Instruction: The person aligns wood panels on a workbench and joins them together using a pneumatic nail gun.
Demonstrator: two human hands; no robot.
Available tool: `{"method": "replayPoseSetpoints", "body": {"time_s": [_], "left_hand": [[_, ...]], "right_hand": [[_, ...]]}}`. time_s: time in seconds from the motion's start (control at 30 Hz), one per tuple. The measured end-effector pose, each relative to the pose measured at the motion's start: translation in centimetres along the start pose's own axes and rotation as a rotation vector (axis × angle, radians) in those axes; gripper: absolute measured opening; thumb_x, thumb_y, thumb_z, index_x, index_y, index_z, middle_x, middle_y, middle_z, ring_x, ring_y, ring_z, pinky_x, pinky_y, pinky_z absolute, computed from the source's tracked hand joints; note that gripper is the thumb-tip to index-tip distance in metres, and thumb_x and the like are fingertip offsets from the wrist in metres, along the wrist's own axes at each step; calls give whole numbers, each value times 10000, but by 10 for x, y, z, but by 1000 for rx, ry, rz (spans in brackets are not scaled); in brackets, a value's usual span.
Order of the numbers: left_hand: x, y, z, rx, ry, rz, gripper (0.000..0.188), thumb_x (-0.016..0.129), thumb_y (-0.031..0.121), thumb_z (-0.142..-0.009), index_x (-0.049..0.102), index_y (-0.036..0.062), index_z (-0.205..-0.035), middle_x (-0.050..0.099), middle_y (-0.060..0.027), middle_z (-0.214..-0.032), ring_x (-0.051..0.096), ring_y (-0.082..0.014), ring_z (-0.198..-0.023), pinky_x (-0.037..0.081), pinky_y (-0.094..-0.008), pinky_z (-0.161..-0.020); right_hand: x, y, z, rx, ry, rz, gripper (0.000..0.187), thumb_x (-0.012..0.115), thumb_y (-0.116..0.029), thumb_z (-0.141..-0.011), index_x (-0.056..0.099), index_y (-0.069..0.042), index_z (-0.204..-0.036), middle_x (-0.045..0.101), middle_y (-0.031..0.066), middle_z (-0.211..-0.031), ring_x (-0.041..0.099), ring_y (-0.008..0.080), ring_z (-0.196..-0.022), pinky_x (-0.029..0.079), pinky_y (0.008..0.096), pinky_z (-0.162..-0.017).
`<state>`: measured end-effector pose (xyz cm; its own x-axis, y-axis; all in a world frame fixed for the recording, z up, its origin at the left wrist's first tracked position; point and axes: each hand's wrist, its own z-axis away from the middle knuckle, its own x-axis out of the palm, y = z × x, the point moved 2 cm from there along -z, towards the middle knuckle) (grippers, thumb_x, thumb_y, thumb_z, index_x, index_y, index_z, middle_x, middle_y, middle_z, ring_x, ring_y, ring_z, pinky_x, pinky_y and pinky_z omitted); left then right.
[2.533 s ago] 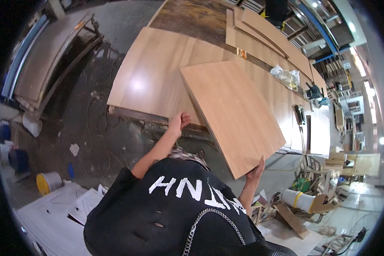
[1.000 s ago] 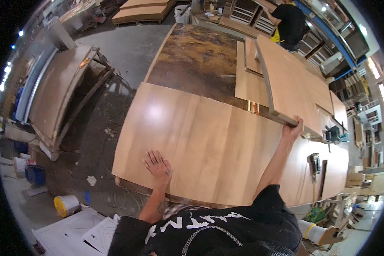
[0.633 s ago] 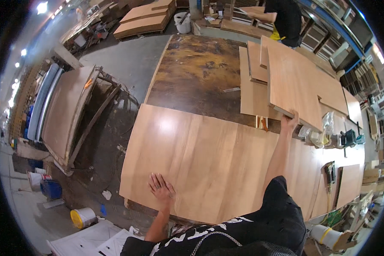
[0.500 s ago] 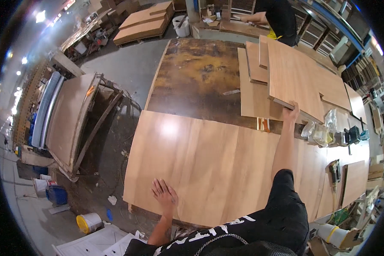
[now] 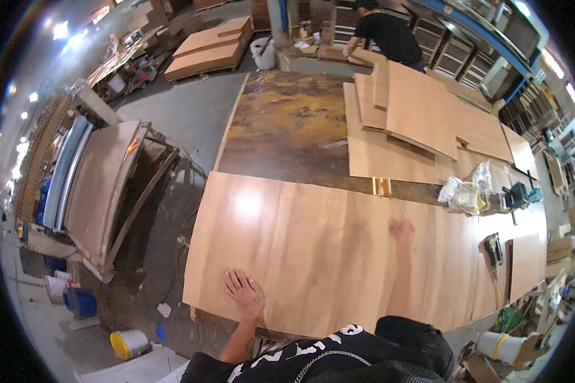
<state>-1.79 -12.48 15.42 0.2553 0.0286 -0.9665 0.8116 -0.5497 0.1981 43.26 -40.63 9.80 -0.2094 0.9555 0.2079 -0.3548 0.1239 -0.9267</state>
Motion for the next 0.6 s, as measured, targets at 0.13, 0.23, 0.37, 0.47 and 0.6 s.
{"method": "replayPoseSetpoints", "body": {"time_s": [0.13,0.23,0.37,0.47,0.6], "left_hand": [[6,-20,7,2,65,-20,539,452,211,-910,382,-42,-1382,314,-253,-1478,260,-420,-1385,161,-598,-1116],[15,-24,8,9,84,-15,546,450,219,-907,382,-37,-1384,308,-247,-1484,255,-418,-1389,159,-600,-1116],[23,-31,12,37,53,12,562,454,247,-910,376,-27,-1395,294,-242,-1495,241,-405,-1401,151,-593,-1121],[16,-54,3,70,-117,153,572,450,272,-922,369,-22,-1405,287,-237,-1504,232,-392,-1410,147,-592,-1122],[29,-169,-24,-166,114,-14,586,446,329,-939,355,5,-1419,329,-213,-1489,252,-370,-1404,170,-598,-1110]], "right_hand": [[7,9,169,-513,468,931,346,533,-255,-962,579,-8,-1201,666,157,-1084,648,298,-976,512,409,-805],[-10,18,245,-341,568,1164,345,550,-182,-944,567,-40,-1258,666,185,-1074,651,312,-1001,506,422,-790],[-41,32,294,-112,627,969,351,543,-158,-948,555,-8,-1265,683,194,-1038,655,343,-919,504,388,-810],[-66,48,307,-285,708,976,255,549,-102,-900,642,-26,-1125,690,171,-834,655,342,-772,497,407,-715],[-73,64,298,-143,737,1162,302,502,-90,-892,605,-43,-1171,683,176,-1011,638,384,-866,501,415,-756]]}}
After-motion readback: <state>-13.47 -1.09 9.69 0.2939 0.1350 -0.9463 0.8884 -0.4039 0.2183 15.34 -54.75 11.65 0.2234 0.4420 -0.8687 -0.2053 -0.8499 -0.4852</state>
